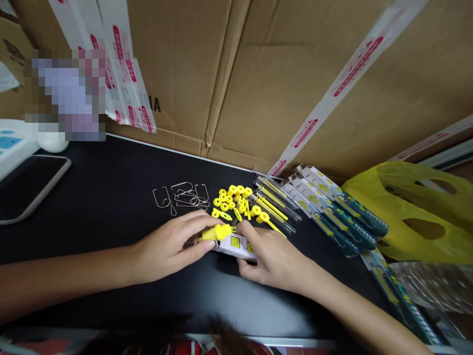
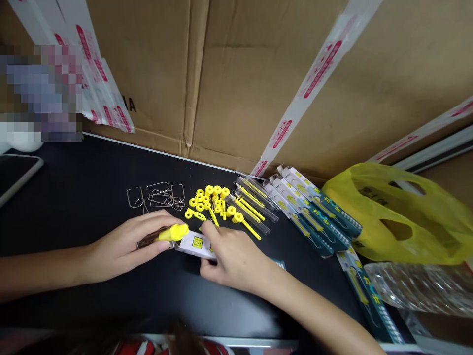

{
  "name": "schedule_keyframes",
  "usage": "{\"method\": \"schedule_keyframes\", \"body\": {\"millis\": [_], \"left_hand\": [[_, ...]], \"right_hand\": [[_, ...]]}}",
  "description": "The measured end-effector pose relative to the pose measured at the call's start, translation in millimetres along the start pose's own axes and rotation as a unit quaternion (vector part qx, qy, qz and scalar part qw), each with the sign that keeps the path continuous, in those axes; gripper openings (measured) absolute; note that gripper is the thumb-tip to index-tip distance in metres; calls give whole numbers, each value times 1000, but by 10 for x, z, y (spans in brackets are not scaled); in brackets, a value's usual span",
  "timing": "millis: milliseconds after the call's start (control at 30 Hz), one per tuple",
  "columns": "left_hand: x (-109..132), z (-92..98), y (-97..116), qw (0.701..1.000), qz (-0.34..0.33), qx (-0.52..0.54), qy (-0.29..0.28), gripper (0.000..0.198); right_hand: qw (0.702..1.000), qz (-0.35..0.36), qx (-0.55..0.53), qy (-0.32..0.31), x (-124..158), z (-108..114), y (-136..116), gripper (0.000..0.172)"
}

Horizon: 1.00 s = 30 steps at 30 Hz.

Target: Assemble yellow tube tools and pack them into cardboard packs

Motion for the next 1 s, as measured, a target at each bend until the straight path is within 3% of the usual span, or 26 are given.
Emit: {"method": "schedule_keyframes", "body": {"millis": [100,233,400,633,800,1000], "left_hand": [[2,-1,-10,1000,-3,-3,-7,31],[19,-19,36,999,-32,11,-29,32],[51,-40,45,998,-39,54,-16,26],[85,-90,8,998,-24,22,-52,24],[110,-121,50,997,-46,-2,-59,25],[143,-109,79,995,-75,-56,-21,28]], "right_hand": [[998,2,-56,41,1,-13,99,48],[991,62,-87,76,6,25,80,73],[989,71,-91,91,24,58,74,71],[983,93,-108,119,52,98,49,61],[983,46,-154,92,27,77,6,61],[979,-8,-150,136,12,82,66,57]]}}
Point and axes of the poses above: each hand's wrist, its own x-axis away from the middle knuckle, its own z-axis out of the back of the hand, y = z × x, the point moved 4 cm from there along -x, towards the middle knuckle, and after that the axes turned 2 degrees about z, right-handed, at the moved point
